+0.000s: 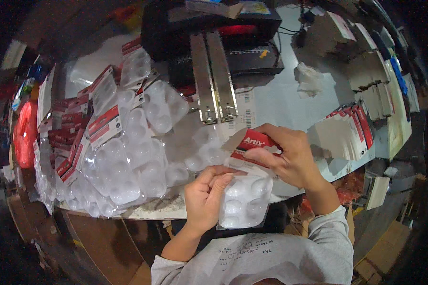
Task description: The person repeatedly picks up plastic mixing palettes and red Artix labels, inserts the palettes into clear plastic sleeves, and affixes the labels to the packaging. The person stacks the finished packages on the table and later bundles them with a black strap.
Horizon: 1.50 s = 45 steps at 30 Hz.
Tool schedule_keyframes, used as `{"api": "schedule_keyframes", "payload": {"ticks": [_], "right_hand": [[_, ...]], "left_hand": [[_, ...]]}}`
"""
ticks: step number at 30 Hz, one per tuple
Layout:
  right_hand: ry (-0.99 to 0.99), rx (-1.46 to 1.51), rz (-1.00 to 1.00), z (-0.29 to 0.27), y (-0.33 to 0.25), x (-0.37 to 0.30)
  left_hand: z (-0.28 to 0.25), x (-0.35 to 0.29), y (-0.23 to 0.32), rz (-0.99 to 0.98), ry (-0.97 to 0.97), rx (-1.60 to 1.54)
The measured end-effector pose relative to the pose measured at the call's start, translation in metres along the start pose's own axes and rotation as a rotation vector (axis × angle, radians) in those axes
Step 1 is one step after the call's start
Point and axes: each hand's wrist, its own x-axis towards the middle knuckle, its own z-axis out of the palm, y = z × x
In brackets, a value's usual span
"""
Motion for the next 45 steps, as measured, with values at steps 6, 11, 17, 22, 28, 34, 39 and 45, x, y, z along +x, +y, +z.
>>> {"api": "schedule_keyframes", "payload": {"ticks": [6,11,17,22,28,34,39,45], "right_hand": [[-0.132,0.049,-0.015,0.013,0.004,0.008],[-0.146,0.075,-0.102,0.015,0.009,0.007],[-0.081,0.164,0.048,0.008,0.023,0.004],[-0.430,0.663,0.626,0.004,0.029,-0.013],[-0.297,0.876,0.665,0.024,0.025,-0.027],[-0.019,1.112,0.662,0.053,0.034,-0.013],[-0.063,1.120,0.690,0.057,0.039,-0.018],[0.034,1.113,0.669,0.059,0.026,-0.030]], "left_hand": [[-0.007,0.005,-0.005,0.011,0.074,0.174],[-0.007,0.008,-0.013,0.099,0.067,0.219],[-0.006,0.010,-0.014,0.203,0.194,0.180],[-0.015,0.014,-0.017,0.127,0.299,0.073],[-0.018,0.014,-0.021,0.133,0.305,0.114],[-0.018,0.043,-0.024,0.084,0.356,0.181],[-0.020,0.036,-0.029,0.022,0.398,0.221],[-0.020,0.028,-0.028,0.051,0.353,0.039]]}}
